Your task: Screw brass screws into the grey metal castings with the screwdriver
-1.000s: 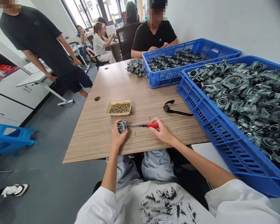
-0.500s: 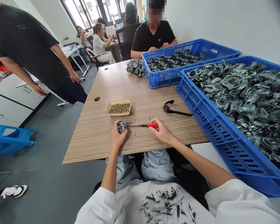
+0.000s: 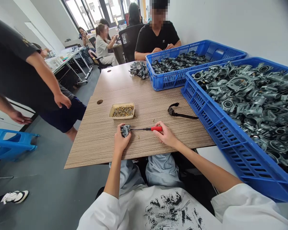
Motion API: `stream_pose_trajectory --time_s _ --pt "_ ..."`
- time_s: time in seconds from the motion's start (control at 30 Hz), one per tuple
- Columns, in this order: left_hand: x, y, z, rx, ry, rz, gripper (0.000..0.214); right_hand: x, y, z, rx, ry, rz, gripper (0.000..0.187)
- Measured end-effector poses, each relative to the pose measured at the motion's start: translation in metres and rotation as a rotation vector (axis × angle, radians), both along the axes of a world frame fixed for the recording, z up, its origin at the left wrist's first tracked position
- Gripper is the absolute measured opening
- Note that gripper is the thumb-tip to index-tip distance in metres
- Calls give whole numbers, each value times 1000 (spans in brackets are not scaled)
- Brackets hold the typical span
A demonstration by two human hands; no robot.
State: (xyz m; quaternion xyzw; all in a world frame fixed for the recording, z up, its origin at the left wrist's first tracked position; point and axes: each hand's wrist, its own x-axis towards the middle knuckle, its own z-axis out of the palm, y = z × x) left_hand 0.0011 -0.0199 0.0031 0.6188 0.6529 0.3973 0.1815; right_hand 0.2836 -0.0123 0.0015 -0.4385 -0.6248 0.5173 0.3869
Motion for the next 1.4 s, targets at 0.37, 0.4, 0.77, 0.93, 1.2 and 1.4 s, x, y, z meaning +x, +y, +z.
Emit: stream_pose_trajectory --time_s 0.37,0.4,0.77,0.93,1.2,1.4 --pt "0 0 0 -3 22 2 46 0 0 1 -8 -10 -7 25" --pt "0 0 0 -3 21 1 46 0 0 1 -6 -14 -7 25" --pt "-1 0 -1 -1 9 -4 46 -1 -1 5 -28 -6 -4 28" --pt "-1 0 -1 -5 -1 -4 46 0 0 2 -23 1 -6 27" --pt "0 0 -1 -4 -1 0 46 0 1 -1 -3 -7 2 25" --pt "-1 0 -1 -8 -9 0 46 0 1 0 -4 -11 -5 26"
